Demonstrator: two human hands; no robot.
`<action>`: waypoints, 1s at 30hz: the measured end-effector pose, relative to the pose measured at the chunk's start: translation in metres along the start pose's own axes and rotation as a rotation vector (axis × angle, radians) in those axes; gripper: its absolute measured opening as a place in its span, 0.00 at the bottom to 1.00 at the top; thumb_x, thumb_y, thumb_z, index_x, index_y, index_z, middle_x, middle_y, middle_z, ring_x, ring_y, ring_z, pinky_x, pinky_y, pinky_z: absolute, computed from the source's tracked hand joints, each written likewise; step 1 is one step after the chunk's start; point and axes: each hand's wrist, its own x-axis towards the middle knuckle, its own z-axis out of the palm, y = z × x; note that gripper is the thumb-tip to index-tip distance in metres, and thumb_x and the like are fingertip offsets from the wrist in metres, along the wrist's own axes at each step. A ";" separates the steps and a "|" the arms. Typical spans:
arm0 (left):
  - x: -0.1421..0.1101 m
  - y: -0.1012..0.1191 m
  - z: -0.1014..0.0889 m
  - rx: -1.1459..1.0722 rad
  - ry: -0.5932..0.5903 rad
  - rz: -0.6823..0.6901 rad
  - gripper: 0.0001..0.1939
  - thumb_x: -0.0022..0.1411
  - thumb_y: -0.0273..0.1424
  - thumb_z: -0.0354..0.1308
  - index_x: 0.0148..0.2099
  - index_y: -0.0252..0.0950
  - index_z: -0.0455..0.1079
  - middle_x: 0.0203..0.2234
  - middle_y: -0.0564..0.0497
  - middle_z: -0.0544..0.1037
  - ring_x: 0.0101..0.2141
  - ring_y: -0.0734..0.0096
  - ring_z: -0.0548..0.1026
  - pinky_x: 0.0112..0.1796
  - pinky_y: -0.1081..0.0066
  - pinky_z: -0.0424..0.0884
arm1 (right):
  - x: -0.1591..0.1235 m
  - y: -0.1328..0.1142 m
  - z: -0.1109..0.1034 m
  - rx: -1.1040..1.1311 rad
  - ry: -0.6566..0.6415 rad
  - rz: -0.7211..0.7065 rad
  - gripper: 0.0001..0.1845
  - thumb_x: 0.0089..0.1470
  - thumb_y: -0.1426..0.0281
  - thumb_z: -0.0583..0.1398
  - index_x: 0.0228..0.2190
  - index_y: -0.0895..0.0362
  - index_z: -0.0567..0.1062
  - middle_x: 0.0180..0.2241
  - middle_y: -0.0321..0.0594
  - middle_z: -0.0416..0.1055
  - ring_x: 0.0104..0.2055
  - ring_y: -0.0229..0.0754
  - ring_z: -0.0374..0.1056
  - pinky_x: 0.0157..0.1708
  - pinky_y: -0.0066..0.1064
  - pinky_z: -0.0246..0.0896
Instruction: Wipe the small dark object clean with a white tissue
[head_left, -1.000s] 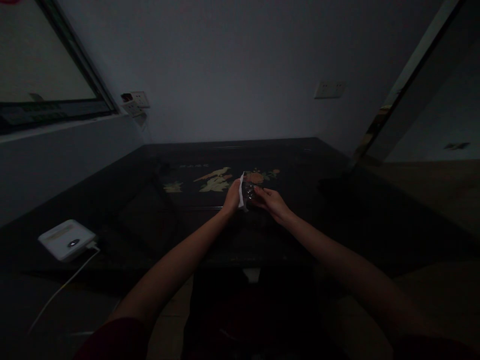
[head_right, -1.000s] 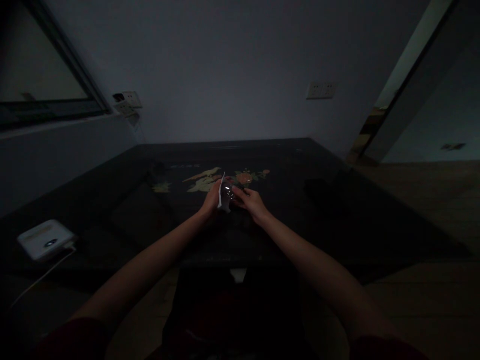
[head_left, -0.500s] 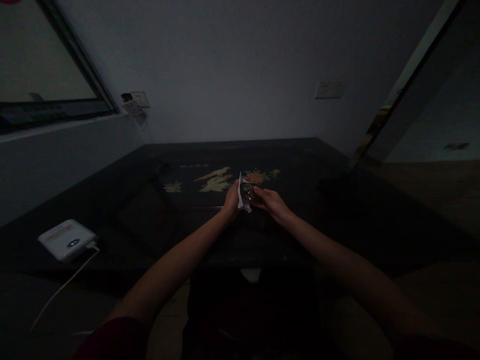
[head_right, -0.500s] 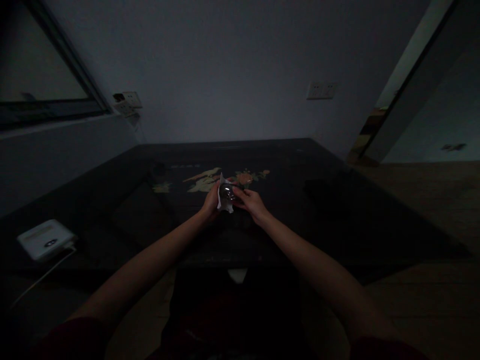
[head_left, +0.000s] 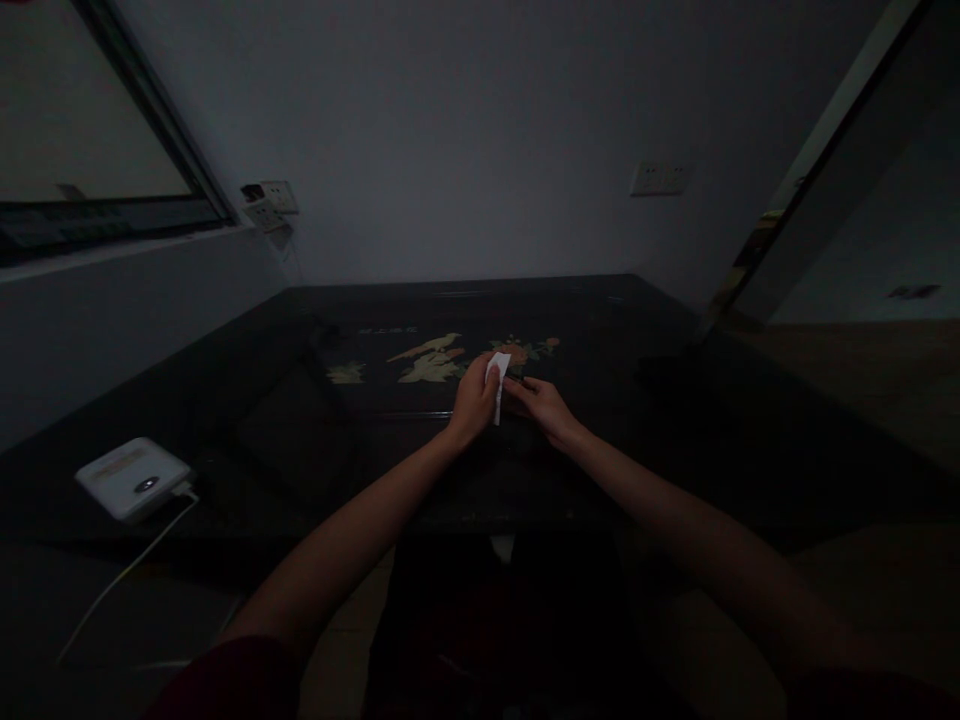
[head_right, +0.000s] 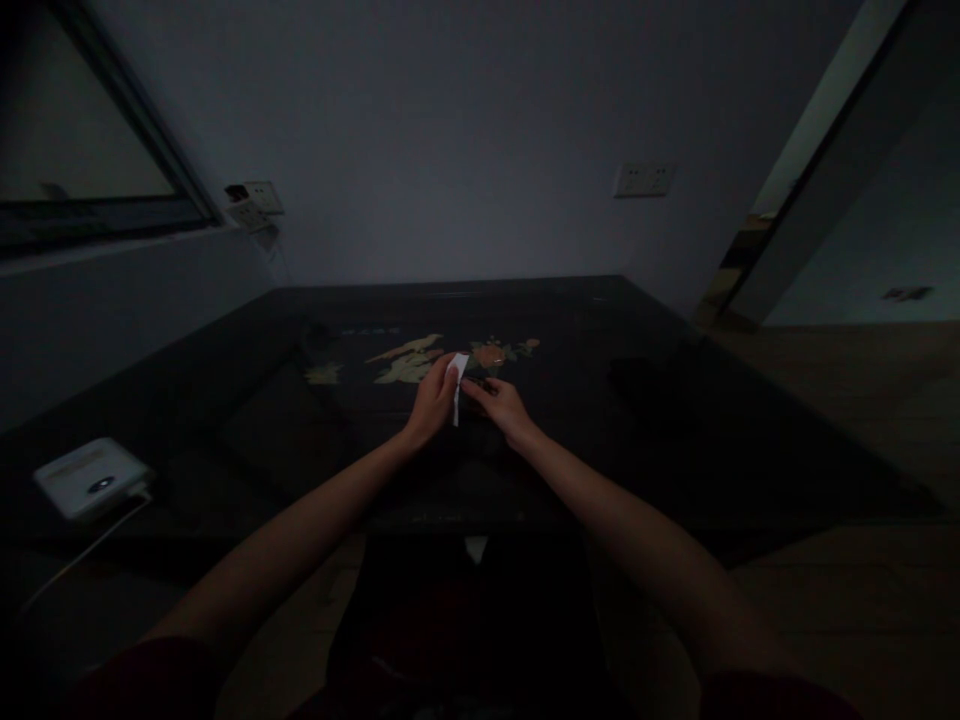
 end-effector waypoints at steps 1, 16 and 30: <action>0.001 -0.001 0.000 -0.044 0.014 -0.035 0.16 0.65 0.37 0.50 0.49 0.35 0.70 0.46 0.43 0.75 0.49 0.60 0.71 0.54 0.64 0.61 | 0.000 0.000 0.000 -0.001 0.002 0.002 0.19 0.37 0.60 0.71 0.29 0.58 0.76 0.30 0.37 0.76 0.31 0.37 0.72 0.36 0.30 0.69; 0.013 -0.008 0.013 -0.946 0.054 -0.689 0.18 0.67 0.38 0.46 0.45 0.31 0.73 0.30 0.48 0.81 0.34 0.68 0.78 0.42 0.68 0.73 | 0.000 -0.006 -0.004 0.144 -0.038 0.028 0.16 0.49 0.58 0.66 0.32 0.58 0.77 0.31 0.41 0.78 0.36 0.41 0.73 0.40 0.35 0.73; 0.011 0.005 0.012 -0.993 0.026 -0.679 0.20 0.68 0.38 0.43 0.48 0.32 0.72 0.33 0.48 0.81 0.36 0.68 0.78 0.42 0.70 0.72 | -0.002 -0.010 -0.003 0.148 -0.075 -0.040 0.18 0.43 0.56 0.68 0.31 0.57 0.77 0.34 0.40 0.78 0.36 0.41 0.73 0.41 0.36 0.72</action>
